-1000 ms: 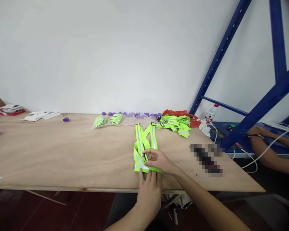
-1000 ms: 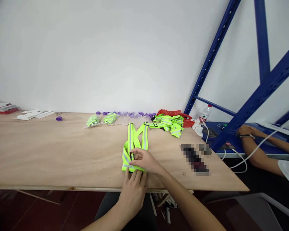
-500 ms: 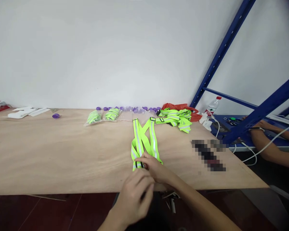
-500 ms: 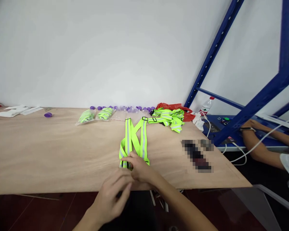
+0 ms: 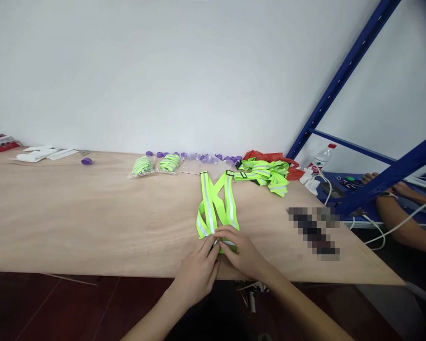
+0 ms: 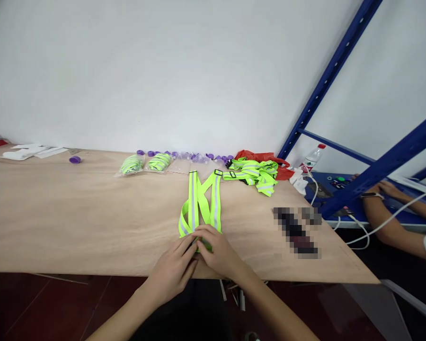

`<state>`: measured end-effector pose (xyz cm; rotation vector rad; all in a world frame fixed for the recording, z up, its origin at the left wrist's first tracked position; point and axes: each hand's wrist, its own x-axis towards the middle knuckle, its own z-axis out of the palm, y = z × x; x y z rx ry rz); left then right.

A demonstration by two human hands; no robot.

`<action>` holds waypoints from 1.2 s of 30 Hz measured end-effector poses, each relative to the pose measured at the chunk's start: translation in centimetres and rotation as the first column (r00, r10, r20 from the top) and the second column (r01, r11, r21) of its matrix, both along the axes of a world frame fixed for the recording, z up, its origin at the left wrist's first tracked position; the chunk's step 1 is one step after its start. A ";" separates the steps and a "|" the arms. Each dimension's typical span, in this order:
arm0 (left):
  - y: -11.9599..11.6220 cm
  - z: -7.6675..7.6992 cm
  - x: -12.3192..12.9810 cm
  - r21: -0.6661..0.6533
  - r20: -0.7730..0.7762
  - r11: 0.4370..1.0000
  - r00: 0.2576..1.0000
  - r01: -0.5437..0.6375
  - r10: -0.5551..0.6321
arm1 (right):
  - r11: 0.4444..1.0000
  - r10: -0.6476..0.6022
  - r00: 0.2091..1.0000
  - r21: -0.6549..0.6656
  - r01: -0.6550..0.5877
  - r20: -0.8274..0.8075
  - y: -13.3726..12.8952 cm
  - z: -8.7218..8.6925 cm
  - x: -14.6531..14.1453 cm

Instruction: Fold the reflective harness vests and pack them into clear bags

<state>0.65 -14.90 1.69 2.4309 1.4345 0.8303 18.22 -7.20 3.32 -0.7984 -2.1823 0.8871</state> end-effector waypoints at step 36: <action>-0.2 1.2 -0.5 -0.125 -0.166 0.987 0.978 0.106 -0.126 | 0.901 -0.165 0.986 0.411 0.139 0.028 1.8 1.1 3.7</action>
